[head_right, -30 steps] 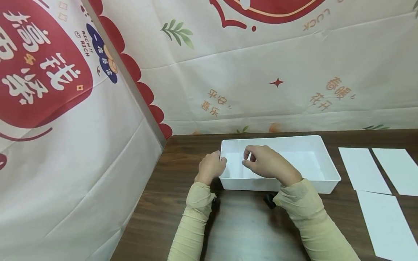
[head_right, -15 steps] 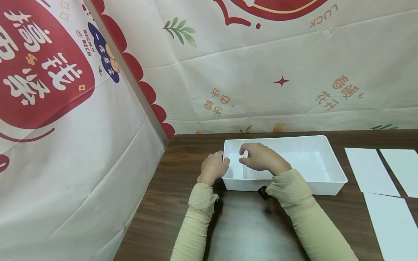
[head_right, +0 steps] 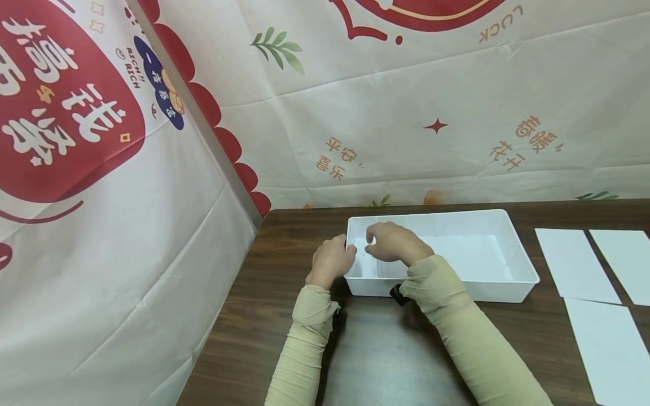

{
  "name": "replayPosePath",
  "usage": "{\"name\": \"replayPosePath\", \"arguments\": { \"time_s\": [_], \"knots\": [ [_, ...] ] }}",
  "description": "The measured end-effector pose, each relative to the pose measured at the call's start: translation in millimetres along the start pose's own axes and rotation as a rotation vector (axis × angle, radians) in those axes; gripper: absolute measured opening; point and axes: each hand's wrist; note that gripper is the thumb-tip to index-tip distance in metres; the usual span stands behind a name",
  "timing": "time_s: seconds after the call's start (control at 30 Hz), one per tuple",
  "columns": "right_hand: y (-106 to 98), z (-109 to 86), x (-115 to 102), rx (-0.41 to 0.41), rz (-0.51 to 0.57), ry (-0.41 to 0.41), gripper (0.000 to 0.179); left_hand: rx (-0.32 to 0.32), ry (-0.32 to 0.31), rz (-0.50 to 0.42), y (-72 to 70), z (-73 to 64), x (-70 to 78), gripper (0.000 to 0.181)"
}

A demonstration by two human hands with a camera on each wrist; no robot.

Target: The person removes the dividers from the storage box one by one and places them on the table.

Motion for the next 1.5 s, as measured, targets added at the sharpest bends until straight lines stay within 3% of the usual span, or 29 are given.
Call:
{"name": "replayPosePath", "arguments": {
  "time_s": [0.6,1.23,1.5],
  "knots": [
    [9.3,2.7,-1.1,0.037,-0.051,0.135,0.013,0.014,0.003,-0.013,-1.8,-0.5,0.9,0.027],
    [10.9,2.1,-1.7,0.043,-0.067,0.155,0.013,-0.027,0.034,-0.033,-6.5,1.6,-7.3,0.048],
    [11.4,1.0,-2.9,0.056,-0.074,0.162,0.013,-0.018,0.043,-0.068,-6.3,1.4,-7.8,0.048]
  ]
}}
Point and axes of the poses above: each hand's wrist, its own z-axis towards the middle knuckle, its own y-axis out of the palm, x = y × z, and after that the axes turned 9 degrees about x, right-handed
